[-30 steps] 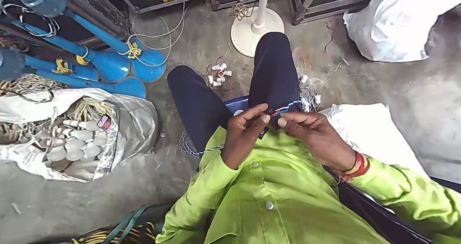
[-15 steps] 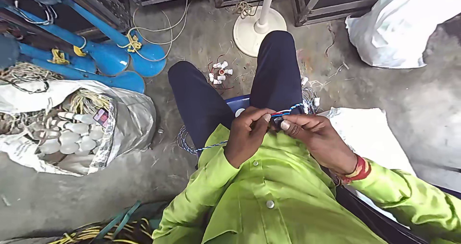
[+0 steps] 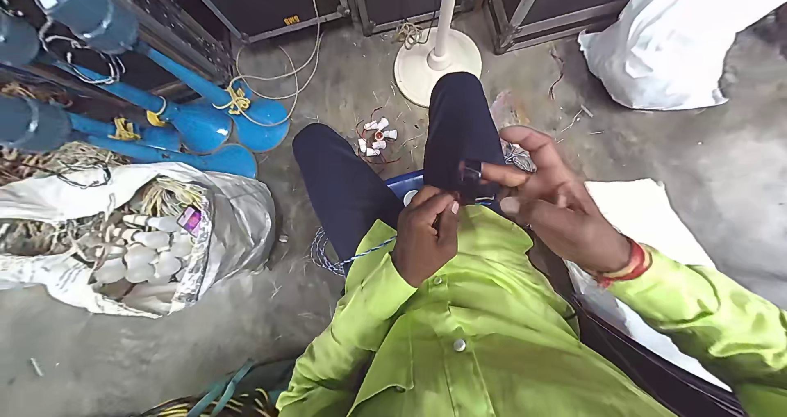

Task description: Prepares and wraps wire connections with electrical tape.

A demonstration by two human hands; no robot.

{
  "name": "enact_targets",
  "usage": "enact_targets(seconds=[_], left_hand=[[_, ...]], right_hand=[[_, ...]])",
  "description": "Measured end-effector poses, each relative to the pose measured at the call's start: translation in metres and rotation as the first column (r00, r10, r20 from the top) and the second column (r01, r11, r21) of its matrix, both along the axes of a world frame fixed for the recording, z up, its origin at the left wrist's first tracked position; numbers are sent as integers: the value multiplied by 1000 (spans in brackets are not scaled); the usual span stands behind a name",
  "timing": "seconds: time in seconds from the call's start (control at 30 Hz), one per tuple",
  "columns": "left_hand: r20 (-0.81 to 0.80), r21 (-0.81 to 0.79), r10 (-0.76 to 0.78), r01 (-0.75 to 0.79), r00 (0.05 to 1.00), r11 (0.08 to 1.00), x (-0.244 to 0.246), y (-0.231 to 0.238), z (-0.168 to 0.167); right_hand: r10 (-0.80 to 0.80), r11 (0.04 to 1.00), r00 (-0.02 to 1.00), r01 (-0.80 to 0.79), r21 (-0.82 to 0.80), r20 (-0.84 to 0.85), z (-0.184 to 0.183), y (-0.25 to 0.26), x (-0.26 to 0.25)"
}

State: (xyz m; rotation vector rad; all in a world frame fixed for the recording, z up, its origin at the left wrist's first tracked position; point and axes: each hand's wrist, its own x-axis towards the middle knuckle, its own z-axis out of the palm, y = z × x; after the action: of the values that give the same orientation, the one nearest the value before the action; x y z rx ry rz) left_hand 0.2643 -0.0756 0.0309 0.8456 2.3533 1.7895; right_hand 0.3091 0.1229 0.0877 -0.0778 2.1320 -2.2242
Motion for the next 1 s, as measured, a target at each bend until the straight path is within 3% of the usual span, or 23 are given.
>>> enact_targets(seconds=[0.1,0.2,0.3,0.43,0.67,0.8,1.0], left_hand=[[209,155,-102,70,973,985,-4,-8,1],[241,117,-104,77,965,990,-7,-13,5],[-30,-101,60,-63,998,993,-6,-11,2],[-459,-169,168,-272,872,947,-7,-7,-7],[-568,-182,148,-300,810,936,-10,-6,-9],[-613,-197,159,-344,774,918,-13,-8,-7],[-650,-145,197,-374,734,916,-15,-8,-9]], right_hand=[[70,968,998,-70,241,6,-13,7,-6],[109,880,994,-87,466,-21,-22,2,0],[89,769,995,-41,638,-43,-31,-5,3],[84,659,979,84,747,-184,-43,-12,7],[-5,743,956,199,639,-293,-41,-15,5],[-118,826,964,228,516,-236,-37,-18,1],[-170,850,958,261,457,-232,-37,-23,0]])
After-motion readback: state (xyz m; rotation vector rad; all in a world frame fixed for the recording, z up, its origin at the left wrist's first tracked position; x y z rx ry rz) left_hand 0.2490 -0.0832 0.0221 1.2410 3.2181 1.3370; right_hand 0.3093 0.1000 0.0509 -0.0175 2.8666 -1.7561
